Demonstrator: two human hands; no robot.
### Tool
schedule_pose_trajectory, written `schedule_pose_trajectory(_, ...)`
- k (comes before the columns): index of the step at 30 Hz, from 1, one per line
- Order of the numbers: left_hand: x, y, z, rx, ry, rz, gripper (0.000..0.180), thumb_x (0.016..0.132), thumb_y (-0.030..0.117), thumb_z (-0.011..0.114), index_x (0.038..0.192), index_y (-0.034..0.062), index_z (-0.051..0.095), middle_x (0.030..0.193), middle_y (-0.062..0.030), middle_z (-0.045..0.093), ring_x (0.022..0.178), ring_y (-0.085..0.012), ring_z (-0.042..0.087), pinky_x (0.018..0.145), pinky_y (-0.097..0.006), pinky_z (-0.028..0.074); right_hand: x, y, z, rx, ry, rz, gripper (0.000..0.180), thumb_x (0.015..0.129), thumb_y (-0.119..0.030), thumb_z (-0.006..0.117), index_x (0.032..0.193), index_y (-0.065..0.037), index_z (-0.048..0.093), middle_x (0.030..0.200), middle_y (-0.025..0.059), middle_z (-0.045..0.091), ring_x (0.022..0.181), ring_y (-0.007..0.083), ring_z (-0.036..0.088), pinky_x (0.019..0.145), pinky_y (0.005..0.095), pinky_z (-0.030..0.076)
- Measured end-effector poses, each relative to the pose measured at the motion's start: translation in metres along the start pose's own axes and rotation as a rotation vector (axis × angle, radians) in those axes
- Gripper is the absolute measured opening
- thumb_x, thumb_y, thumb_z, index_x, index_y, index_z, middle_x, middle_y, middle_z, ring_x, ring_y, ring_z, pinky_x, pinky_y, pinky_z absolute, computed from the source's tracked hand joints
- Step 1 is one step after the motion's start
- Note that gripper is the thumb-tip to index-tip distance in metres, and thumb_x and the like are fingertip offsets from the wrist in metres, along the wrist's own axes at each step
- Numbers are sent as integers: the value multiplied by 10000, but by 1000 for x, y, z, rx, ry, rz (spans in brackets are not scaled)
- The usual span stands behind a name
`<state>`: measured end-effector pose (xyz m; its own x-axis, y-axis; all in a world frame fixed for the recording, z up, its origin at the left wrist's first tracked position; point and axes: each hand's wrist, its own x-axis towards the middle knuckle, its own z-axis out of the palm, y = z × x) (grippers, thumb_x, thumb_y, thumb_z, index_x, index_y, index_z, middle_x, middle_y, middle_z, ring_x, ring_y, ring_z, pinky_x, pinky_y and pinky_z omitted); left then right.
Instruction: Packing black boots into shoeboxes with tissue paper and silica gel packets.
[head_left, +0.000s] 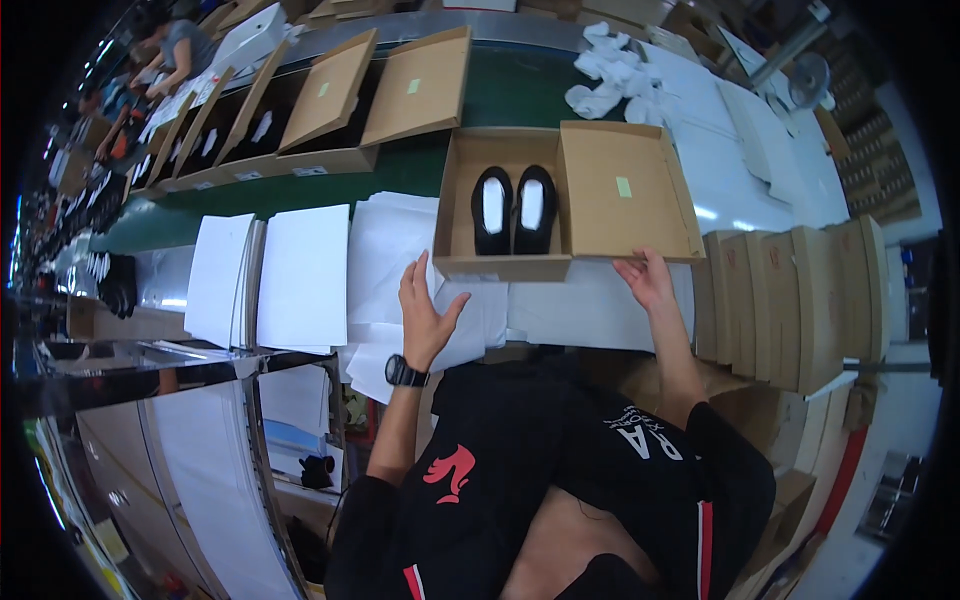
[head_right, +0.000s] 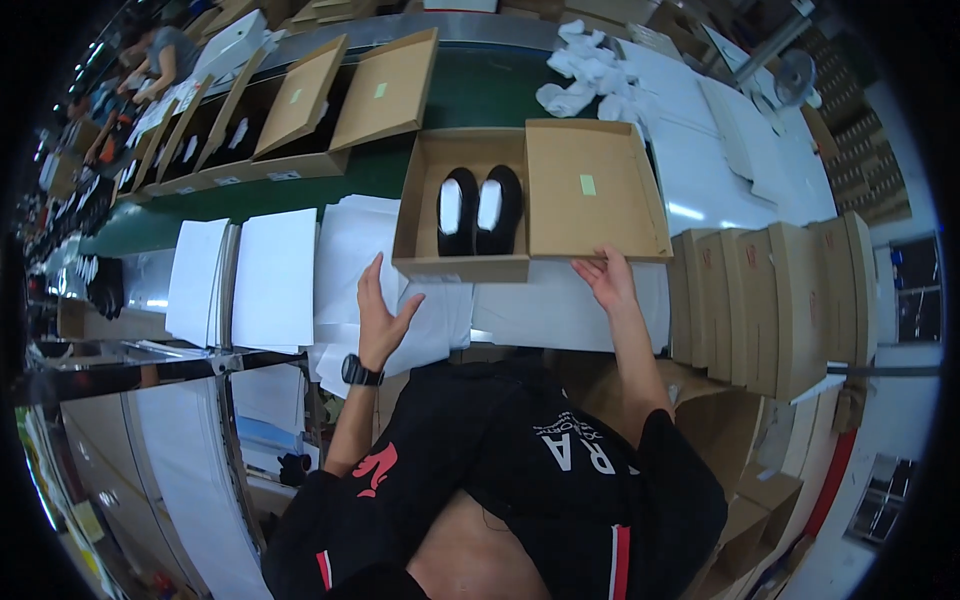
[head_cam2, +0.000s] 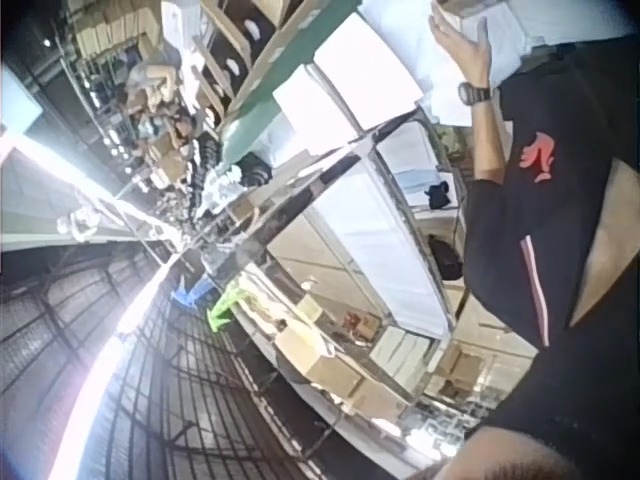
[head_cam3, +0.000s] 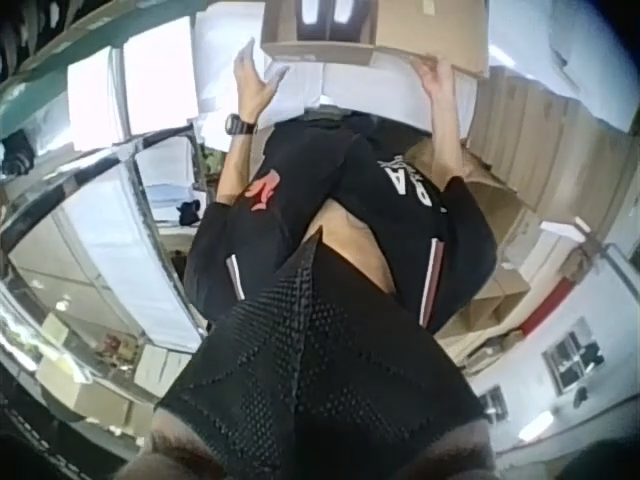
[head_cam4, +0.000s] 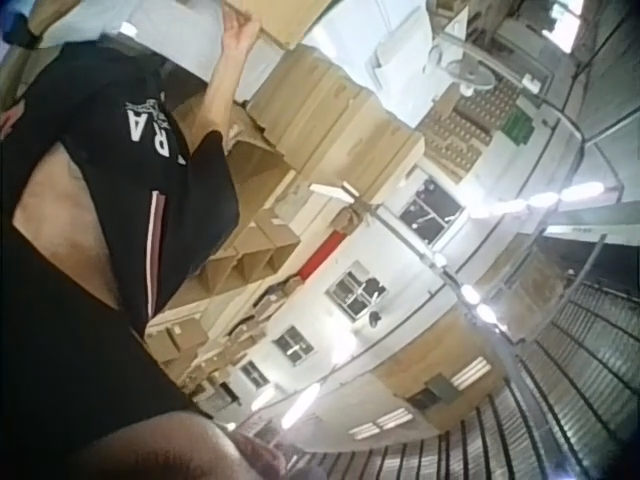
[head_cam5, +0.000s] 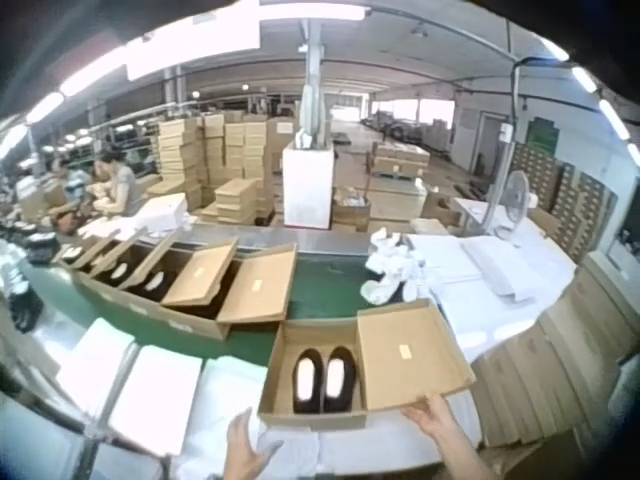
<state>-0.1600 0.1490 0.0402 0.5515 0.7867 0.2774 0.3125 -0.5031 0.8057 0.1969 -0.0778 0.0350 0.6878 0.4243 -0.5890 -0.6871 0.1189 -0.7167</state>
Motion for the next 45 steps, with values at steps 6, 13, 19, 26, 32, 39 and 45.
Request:
schedule_pose_trajectory(6,-2,-11,33,365,-572,246,486,777,420,801,1161,147,681,1465,-309,400,1291,-465,443,1039,-501,413,-110,-14,-40,-520,468,-150,575,900,-288,707,1322,25,473,1157,242,597,1020,388,637,913,510,553)
schedule_pose_trajectory(13,-37,-9,73,298,-566,188,308,832,348,741,1048,129,757,1435,-371,410,1149,-448,561,966,-461,480,-91,65,60,-1337,120,-740,682,787,-442,816,1283,-36,584,1292,231,584,1179,386,572,1026,451,446)
schedule_pose_trajectory(19,-33,-2,90,303,-541,162,301,855,342,724,1010,90,777,1401,-439,390,1158,-478,551,979,-453,481,-65,87,130,-1658,164,-619,781,665,-559,840,1317,-246,547,1431,331,313,1132,544,545,930,541,494)
schedule_pose_trajectory(26,1,49,73,197,-479,69,332,807,350,783,879,36,703,1235,-426,525,861,-432,669,731,-460,561,-37,9,119,-1622,42,-660,572,654,-391,843,1135,-120,695,1199,248,571,1061,425,635,879,500,540)
schedule_pose_trajectory(32,51,114,18,-12,-533,85,379,796,365,817,925,31,695,886,-221,675,789,-396,679,699,-449,538,-149,-110,89,-1095,79,-1269,564,667,-327,937,1054,-10,679,953,89,644,848,210,616,767,335,503)
schedule_pose_trajectory(39,124,167,-42,62,-677,-11,458,809,417,817,966,-8,746,806,-162,741,680,-210,724,654,-320,556,-302,-156,-181,-224,332,-1268,752,778,-144,755,1434,7,421,1275,182,610,1138,283,615,983,422,501)
schedule_pose_trajectory(45,151,170,-48,194,-596,122,584,794,520,795,1014,-18,739,792,-164,737,691,-219,736,675,-327,587,-332,-82,-360,-653,109,-928,699,764,-254,783,1366,4,540,1335,155,574,1220,276,561,1054,417,432)
